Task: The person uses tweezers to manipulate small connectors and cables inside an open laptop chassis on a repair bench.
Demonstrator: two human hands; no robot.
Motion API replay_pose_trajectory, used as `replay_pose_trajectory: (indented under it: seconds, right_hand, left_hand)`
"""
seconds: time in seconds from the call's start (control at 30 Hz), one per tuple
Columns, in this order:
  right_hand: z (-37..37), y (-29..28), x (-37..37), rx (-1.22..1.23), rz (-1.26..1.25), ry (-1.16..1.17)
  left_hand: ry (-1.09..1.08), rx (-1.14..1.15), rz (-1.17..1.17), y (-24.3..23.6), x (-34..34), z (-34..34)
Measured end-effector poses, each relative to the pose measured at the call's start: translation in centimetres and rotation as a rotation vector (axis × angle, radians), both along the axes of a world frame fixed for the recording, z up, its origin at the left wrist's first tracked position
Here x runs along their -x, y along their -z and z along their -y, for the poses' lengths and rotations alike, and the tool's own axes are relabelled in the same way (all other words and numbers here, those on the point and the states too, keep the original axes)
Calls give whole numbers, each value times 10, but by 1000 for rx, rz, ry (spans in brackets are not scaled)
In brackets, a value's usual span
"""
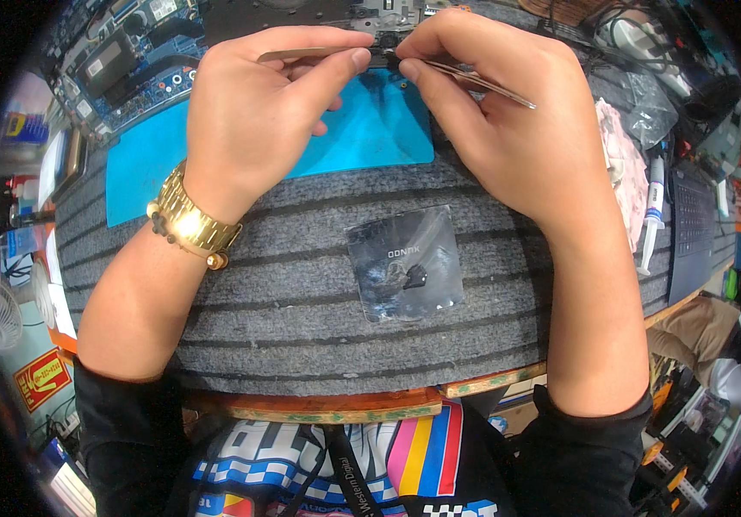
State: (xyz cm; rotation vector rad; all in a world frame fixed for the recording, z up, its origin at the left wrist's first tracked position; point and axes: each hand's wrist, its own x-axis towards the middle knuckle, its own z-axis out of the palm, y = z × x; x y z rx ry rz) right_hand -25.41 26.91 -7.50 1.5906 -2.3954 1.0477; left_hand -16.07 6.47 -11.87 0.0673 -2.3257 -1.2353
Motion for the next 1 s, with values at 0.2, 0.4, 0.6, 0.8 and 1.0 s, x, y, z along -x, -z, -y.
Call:
replay_pose_trajectory:
  seconds: [0.2,0.4,0.6,0.8,1.0]
  right_hand:
    - [0,1,-2,2,27,17]
    - [-1,3,0,21,61,16]
    - [-3,6,3,55,120,5]
    - [-2,3,0,18,102,25]
    - [0,2,-1,2,39,27]
  left_hand:
    - [-1,-179,73,-4,-3,-5]
    - [7,-159,74,-2,-2,-3]
    - [19,49,-30,5,2,3]
    - [24,25,14,5,2,4]
    - [15,49,3,4,3,4]
